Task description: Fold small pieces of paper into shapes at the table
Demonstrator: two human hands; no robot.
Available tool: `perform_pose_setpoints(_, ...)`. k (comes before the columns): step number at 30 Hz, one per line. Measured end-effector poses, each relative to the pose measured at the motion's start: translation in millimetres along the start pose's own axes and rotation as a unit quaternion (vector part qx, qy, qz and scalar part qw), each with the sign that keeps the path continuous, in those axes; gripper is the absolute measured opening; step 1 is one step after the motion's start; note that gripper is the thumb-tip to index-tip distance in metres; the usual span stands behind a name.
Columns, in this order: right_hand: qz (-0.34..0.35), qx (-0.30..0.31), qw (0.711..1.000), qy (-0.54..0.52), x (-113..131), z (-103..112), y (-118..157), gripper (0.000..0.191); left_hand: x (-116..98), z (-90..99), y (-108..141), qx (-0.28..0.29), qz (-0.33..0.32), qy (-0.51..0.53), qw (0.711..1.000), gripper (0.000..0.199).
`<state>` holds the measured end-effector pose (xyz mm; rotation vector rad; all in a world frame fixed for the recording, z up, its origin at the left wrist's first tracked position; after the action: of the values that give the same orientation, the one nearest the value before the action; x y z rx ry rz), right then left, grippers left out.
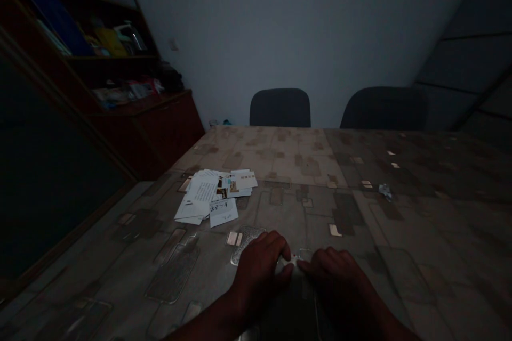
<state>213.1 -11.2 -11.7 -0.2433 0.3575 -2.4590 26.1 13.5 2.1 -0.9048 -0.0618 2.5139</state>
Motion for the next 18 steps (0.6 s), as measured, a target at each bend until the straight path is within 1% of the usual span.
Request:
perform_pose_setpoints(3,0.028,0.015,0.998,-0.048,-9,-3,3,0.05,-1,-0.9,-1,0.0,0.011,-0.003,1.0,0.019)
perform_pose_setpoints(6,0.038,0.0,0.997,-0.064,-13,-4,6,0.052,0,-2.0,-2,0.0,0.008,0.002,1.0,0.019)
perform_pose_setpoints(13,0.032,-0.034,0.999,-0.001,-2,2,3,0.037,3,-3.7,-1,0.002,-0.028,0.01,1.0,0.018)
perform_pose_setpoints(18,0.013,-0.045,0.998,-0.031,-2,3,0,0.038,1,-1.0,-2,0.009,-0.023,0.003,1.0,0.017)
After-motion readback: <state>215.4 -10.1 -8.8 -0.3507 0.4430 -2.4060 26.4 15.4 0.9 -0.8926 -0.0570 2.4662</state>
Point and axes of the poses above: each hand's wrist, its own y-axis away from the middle knuckle, its own z-axis out of the back of the hand, x = y × z, the point moved 2 cm from there along -y, towards the middle knuckle
